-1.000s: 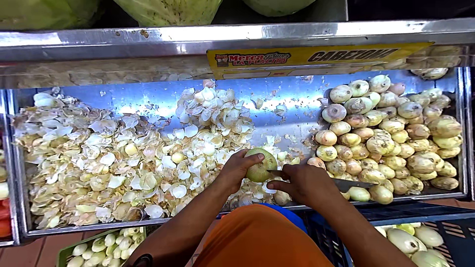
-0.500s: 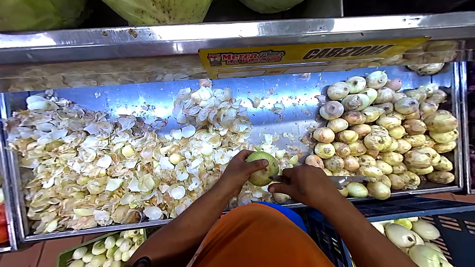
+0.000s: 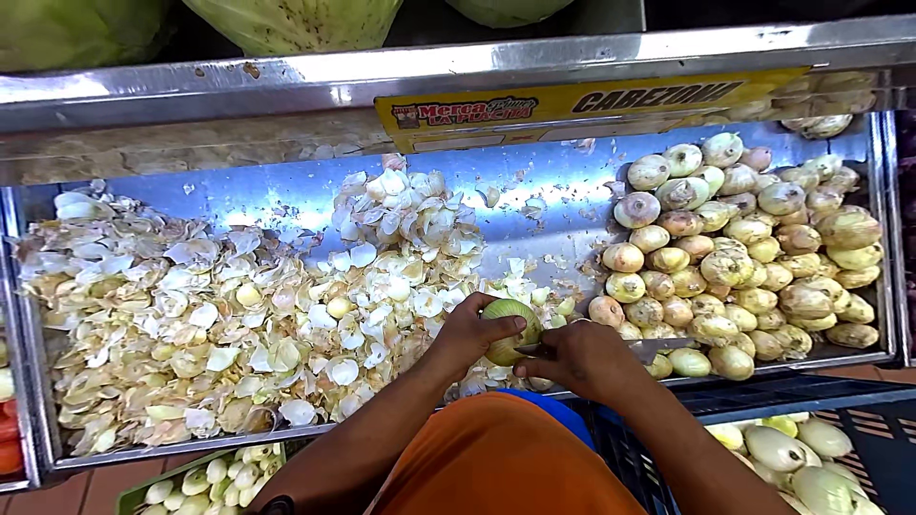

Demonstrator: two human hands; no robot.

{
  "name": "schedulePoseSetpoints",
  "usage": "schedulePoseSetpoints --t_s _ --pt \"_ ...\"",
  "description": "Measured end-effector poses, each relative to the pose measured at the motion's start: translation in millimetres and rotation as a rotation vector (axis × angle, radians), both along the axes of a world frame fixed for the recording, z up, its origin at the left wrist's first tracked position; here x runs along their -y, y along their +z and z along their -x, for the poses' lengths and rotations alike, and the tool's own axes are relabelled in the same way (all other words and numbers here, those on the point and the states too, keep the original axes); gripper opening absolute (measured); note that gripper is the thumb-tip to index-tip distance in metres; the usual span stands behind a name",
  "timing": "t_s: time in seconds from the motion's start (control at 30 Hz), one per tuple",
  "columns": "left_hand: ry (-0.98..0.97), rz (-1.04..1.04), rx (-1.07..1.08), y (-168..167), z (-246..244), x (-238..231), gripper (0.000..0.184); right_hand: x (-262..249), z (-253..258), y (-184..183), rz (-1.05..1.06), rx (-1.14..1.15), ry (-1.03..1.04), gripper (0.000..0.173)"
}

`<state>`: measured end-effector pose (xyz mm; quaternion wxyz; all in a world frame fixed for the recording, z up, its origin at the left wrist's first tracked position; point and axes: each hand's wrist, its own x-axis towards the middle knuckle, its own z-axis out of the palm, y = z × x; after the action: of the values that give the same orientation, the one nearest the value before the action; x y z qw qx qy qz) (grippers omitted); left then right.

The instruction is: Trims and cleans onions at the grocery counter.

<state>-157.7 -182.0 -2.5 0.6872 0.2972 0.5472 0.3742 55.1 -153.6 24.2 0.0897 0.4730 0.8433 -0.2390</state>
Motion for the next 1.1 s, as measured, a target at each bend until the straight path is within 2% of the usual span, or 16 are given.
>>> schedulePoseSetpoints --t_s 0.3,0.73,0.8,0.97,1.03,1.1 --pt "-0.008 0.012 0.001 1.4 0.9 0.1 0.04 4.6 -13.2 1.4 -0.083 0.02 -0.014 0.076" --pt "-0.037 0.011 -0.055 -1.0 -3.7 2.2 0.043 5.6 -5.9 4.9 0.033 0.03 0.008 0.078" --pt "-0.035 0.005 -0.081 -2.5 -8.0 2.8 0.047 7.2 -2.2 -1.5 -0.034 -0.016 0.021 0.08" --pt "0.035 0.033 -0.076 -9.4 -11.8 1.0 0.048 17.3 2.7 -20.7 -0.389 -0.131 0.066 0.075" --pt "0.083 0.064 -0.04 -11.6 -10.1 -1.6 0.046 21.0 1.8 -25.9 -0.417 -0.119 0.129 0.075" --pt "0.137 0.092 0.005 -11.3 -6.1 -6.3 0.047 23.6 -1.3 -28.8 -0.353 -0.091 0.173 0.076"
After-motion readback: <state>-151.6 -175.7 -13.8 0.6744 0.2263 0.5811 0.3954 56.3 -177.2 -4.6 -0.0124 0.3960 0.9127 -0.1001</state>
